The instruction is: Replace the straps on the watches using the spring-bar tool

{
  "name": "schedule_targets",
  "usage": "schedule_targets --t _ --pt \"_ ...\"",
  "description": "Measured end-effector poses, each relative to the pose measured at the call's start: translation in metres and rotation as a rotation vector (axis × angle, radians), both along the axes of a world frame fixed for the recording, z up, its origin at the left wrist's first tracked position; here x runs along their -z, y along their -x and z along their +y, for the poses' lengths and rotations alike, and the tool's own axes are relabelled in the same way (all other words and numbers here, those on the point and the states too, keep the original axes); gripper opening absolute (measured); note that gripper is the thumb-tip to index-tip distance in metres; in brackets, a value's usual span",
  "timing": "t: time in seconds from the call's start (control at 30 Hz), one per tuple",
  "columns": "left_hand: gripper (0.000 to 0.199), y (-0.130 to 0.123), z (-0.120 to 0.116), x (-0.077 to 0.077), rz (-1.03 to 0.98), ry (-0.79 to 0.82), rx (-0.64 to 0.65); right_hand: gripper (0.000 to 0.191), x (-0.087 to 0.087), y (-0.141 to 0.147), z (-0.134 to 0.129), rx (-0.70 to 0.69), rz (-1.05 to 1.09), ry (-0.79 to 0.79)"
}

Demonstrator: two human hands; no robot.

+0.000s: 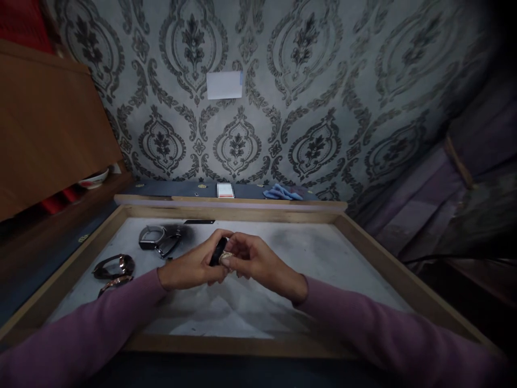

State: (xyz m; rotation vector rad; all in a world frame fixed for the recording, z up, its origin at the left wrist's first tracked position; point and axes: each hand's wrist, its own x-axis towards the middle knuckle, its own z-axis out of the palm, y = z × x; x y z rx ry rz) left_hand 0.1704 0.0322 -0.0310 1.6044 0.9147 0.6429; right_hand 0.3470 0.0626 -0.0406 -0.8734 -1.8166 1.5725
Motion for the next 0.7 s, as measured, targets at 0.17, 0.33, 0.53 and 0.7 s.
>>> schedule_targets --t 0.17,0.33,0.53,0.7 --pt "0.063 0.003 0.002 0.003 0.031 -0.037 -0.037 0.030 0.009 0.002 0.003 0.023 0.086 0.042" --pt "0.052 0.005 0.008 0.005 -0.047 -0.118 -0.158 0.040 0.007 -0.007 0.005 0.065 0.200 0.148" --pt "0.041 0.008 0.015 0.009 -0.049 -0.054 -0.292 0.041 0.015 -0.012 0.012 0.109 0.341 0.397" --pt "0.053 0.009 0.010 0.004 -0.029 -0.002 -0.152 0.043 0.014 -0.014 0.012 0.117 0.377 0.425"
